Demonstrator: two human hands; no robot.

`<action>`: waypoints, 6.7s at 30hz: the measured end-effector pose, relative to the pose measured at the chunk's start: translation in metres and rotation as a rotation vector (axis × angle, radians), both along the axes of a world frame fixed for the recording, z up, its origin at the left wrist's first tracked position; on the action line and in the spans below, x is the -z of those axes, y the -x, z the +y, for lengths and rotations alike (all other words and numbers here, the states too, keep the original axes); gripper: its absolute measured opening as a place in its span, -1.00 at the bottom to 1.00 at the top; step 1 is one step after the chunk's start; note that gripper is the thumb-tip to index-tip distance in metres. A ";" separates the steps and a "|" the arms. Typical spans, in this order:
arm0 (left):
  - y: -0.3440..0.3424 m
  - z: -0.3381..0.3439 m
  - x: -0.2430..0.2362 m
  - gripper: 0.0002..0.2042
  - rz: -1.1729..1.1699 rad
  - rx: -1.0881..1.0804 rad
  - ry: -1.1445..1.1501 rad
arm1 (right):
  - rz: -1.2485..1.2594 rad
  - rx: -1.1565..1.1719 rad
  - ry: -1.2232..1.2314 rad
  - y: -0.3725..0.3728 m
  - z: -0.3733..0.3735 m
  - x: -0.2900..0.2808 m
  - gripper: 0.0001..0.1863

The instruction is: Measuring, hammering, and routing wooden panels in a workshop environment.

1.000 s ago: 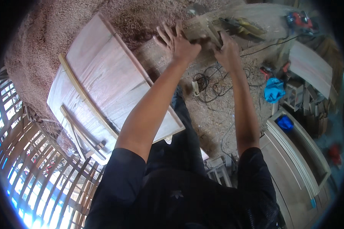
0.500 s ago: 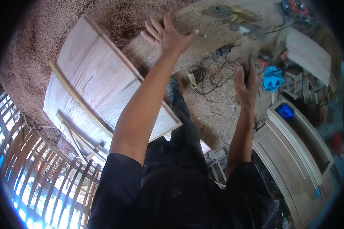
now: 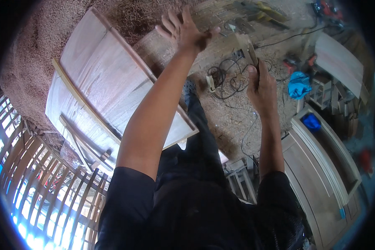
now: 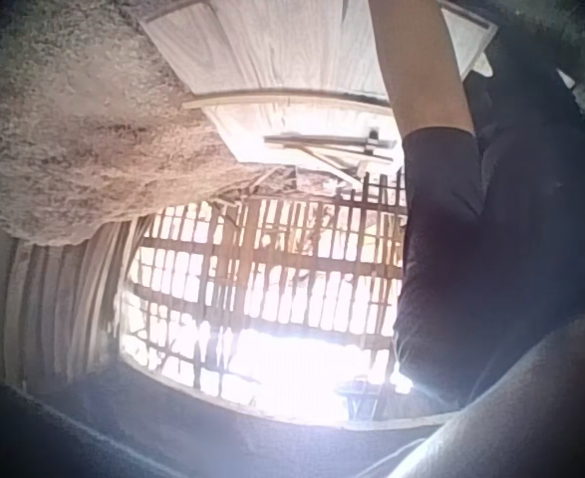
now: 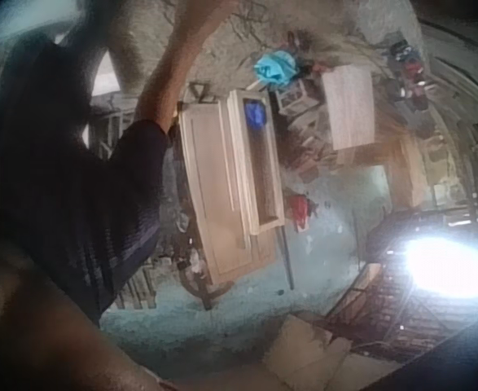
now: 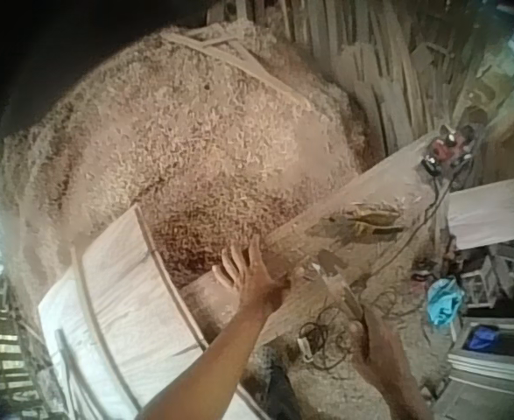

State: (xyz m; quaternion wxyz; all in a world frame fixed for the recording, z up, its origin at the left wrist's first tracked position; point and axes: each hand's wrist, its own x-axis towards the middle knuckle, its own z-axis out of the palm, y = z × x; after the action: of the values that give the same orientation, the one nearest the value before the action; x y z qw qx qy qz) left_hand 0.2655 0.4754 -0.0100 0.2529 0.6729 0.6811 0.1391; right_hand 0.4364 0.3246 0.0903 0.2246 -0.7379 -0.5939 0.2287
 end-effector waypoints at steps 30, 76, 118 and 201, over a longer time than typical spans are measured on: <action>-0.002 0.007 -0.022 0.18 0.142 -0.014 0.161 | -0.048 0.014 0.028 0.001 -0.010 0.014 -0.74; -0.031 -0.032 0.014 -0.63 0.080 0.175 -0.281 | 0.076 0.245 0.187 -0.071 -0.081 0.020 -0.43; 0.326 -0.381 -0.032 -0.85 -0.386 -0.902 -0.360 | 0.333 0.167 0.148 0.133 -0.065 -0.090 -0.50; 0.308 -0.214 -0.012 -0.55 -0.227 -0.454 -0.605 | 0.141 -0.598 0.196 0.226 -0.061 -0.052 -0.73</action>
State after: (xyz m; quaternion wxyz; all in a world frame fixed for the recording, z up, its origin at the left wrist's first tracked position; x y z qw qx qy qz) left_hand -0.0423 0.2618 0.0020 0.0797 0.5297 0.7085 0.4594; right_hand 0.2104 0.2639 0.1425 0.1159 -0.5312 -0.7426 0.3910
